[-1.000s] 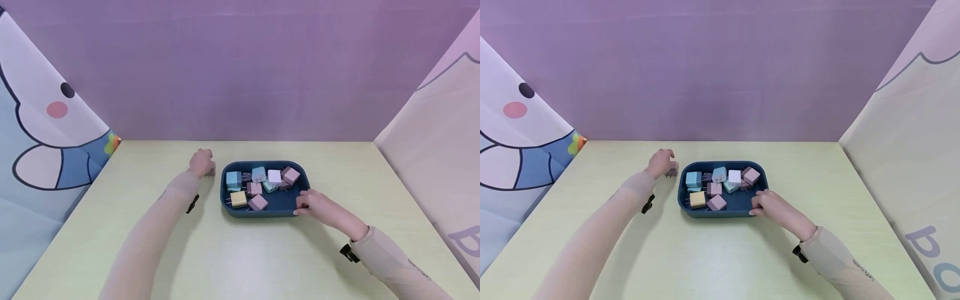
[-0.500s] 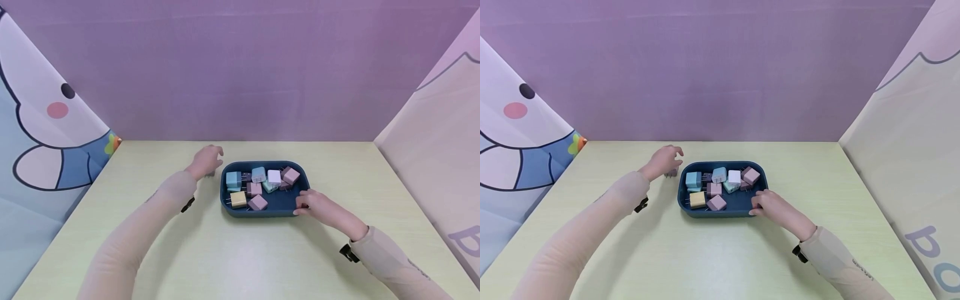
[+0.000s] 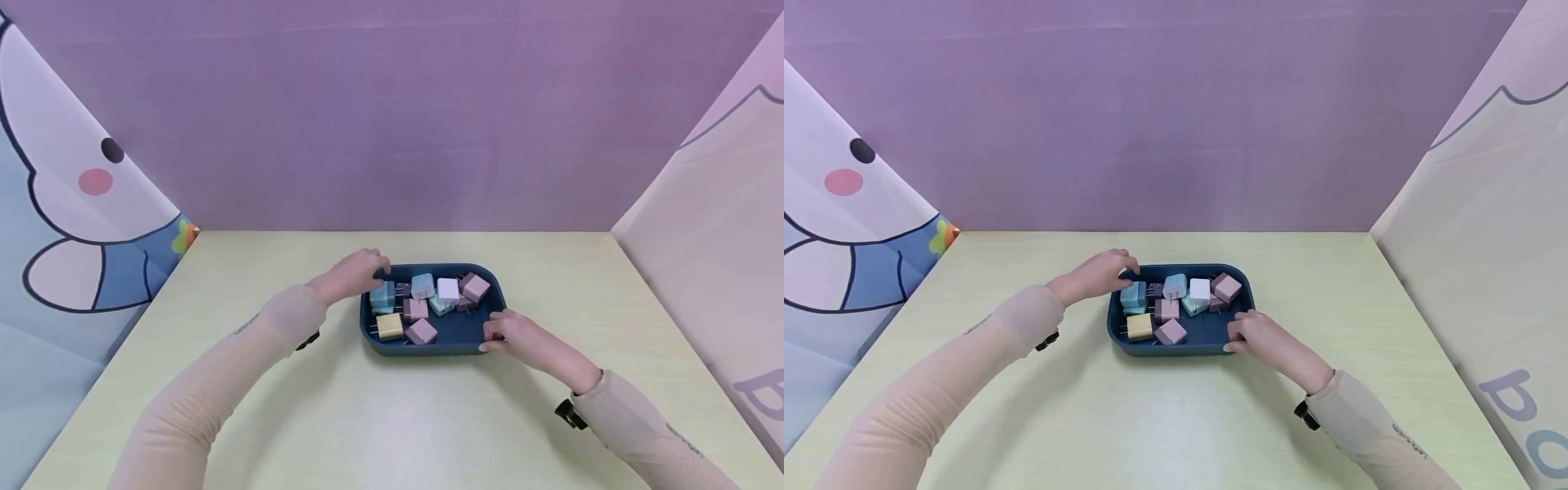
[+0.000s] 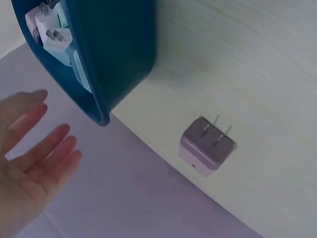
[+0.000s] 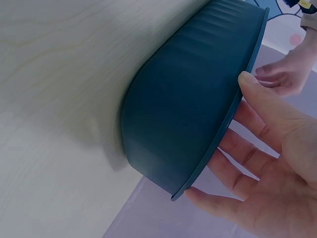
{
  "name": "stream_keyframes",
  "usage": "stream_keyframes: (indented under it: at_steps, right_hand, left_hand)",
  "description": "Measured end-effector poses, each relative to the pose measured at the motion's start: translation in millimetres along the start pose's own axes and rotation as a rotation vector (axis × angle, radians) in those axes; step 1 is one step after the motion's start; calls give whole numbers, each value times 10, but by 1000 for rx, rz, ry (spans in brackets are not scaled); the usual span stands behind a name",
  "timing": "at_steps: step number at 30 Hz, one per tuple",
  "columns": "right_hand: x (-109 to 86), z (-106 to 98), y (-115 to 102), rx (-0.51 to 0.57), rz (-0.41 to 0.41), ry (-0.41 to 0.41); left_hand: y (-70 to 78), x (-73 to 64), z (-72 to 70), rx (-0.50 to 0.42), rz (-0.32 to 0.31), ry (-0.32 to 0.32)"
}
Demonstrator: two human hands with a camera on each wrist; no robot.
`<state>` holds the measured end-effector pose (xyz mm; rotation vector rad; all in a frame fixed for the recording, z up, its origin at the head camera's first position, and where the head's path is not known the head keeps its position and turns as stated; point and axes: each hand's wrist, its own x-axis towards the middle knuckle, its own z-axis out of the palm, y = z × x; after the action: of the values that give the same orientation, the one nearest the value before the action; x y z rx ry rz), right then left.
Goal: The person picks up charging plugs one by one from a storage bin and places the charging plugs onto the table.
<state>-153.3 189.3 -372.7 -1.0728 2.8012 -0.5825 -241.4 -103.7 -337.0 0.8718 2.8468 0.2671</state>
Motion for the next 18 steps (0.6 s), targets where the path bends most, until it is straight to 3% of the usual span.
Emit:
stream_keyframes:
  at_steps: [6,12,18]
  right_hand:
    - [-6,-2,-3,5,-6,6]
    - [-14,-4,-11,13,-4,6]
    - [-10,-4,-18,14,9,-4]
  left_hand:
    - [81,12,38,-16,12,-91]
    - [116,52,90,24,43,-125]
    - [114,92,144,8,22,-156]
